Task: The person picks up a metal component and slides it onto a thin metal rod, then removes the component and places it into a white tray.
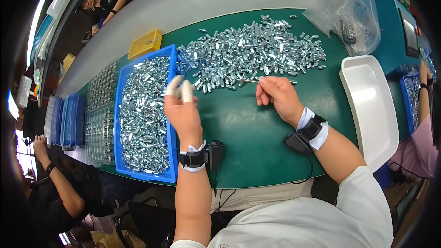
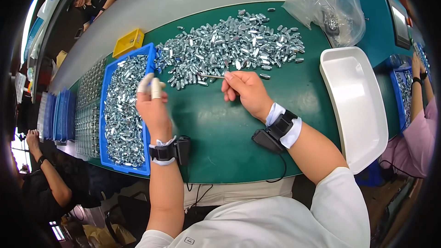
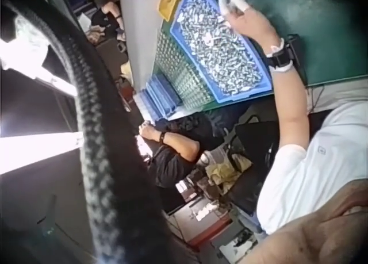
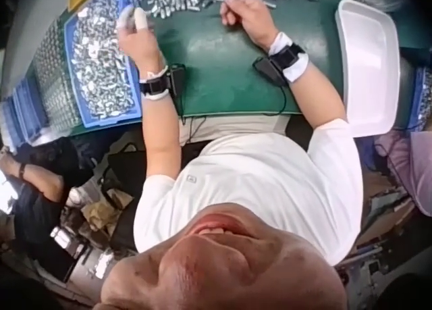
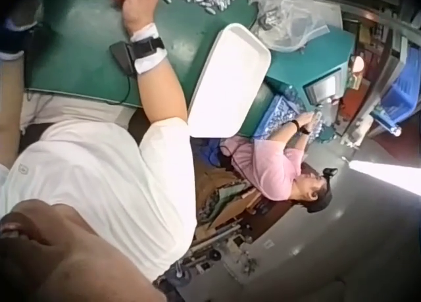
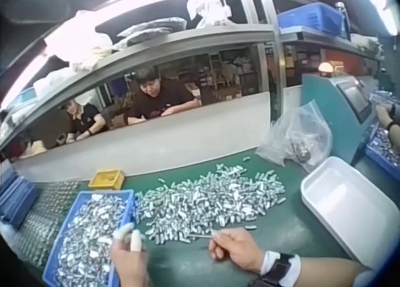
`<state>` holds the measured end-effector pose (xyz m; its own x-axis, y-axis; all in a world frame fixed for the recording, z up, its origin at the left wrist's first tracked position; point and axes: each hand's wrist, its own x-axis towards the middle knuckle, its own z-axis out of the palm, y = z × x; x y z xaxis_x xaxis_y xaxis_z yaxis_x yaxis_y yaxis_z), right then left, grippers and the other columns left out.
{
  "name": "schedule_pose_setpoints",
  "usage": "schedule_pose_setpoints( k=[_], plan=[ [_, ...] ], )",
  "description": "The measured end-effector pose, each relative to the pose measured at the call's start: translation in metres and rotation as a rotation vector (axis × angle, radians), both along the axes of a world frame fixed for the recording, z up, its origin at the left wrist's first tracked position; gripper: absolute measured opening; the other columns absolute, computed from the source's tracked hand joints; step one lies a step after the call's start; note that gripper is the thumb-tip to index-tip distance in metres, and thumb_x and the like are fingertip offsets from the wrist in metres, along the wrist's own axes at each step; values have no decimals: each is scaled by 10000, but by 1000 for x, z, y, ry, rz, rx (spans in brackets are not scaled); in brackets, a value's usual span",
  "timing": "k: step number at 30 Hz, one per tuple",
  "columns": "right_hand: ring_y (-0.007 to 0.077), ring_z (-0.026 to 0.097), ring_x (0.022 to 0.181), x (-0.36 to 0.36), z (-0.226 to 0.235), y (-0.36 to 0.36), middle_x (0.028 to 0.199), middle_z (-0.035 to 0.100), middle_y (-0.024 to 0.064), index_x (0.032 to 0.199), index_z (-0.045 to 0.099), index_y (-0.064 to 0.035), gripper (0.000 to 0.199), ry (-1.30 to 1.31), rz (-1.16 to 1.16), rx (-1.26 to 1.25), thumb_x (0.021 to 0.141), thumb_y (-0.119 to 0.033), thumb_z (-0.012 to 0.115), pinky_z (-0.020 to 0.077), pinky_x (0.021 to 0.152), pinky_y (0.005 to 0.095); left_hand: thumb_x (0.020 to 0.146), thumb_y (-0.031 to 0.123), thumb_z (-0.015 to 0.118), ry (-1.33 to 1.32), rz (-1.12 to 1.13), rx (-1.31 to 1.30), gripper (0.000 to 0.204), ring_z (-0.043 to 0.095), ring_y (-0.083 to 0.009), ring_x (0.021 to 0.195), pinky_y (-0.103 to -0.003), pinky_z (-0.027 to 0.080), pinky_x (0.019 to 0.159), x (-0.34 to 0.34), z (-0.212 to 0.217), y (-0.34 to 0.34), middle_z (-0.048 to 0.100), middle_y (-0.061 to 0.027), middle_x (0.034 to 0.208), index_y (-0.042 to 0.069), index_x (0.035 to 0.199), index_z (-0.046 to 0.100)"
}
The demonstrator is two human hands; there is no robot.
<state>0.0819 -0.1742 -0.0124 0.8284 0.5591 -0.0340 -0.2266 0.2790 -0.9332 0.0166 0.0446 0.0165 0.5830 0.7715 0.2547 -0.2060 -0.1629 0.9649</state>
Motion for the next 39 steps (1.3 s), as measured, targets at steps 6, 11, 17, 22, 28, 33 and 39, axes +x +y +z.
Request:
schedule_pose_setpoints(
  k=[6,11,17,22,28,33,39],
  plan=[
    [133,549,611,-4,-5,2,606,526,28,786,595,-11,366,-6,11,25,997,-277,457,430,595,247,835,83,690,464,-211,560,219,574,-123,626,-250,467,588,10,-9,-22,640,-60,765,-15,1023,637],
    [129,550,605,-5,-6,2,603,528,29,783,598,-9,368,-18,16,54,996,-273,458,433,593,245,827,71,687,549,-277,788,257,576,-105,649,-242,477,623,28,-14,-15,650,-50,836,-5,1066,628],
    [118,551,595,-9,-2,-2,602,542,32,770,602,1,368,-40,29,52,992,-259,465,436,585,242,933,61,549,274,-532,150,141,596,-118,694,-241,482,650,-2,-3,-23,616,-45,786,-6,1024,633],
    [80,538,561,-7,-3,-4,590,556,9,743,604,-3,360,-122,57,-35,985,-239,477,432,549,232,943,52,526,191,-657,-206,136,593,-115,674,-246,497,629,-10,5,-41,632,-35,810,6,971,651],
    [96,543,579,-9,-1,0,583,546,24,742,604,12,366,-159,89,-153,988,-222,466,442,573,246,924,18,540,214,-640,106,129,626,-130,702,-251,513,638,-13,5,-32,649,-65,819,-6,986,650],
    [90,539,582,-11,8,1,574,543,21,742,606,5,357,-235,122,-276,986,-217,470,437,566,247,916,-14,538,312,-598,432,142,637,-136,746,-253,520,672,-13,8,-27,658,-80,841,-20,1018,636],
    [76,522,566,-11,5,2,553,525,6,727,601,0,356,-232,134,-217,980,-220,482,425,548,244,908,-18,546,293,-588,478,138,639,-134,734,-250,519,665,-15,8,-26,662,-82,833,-19,1010,639]
  ],
)
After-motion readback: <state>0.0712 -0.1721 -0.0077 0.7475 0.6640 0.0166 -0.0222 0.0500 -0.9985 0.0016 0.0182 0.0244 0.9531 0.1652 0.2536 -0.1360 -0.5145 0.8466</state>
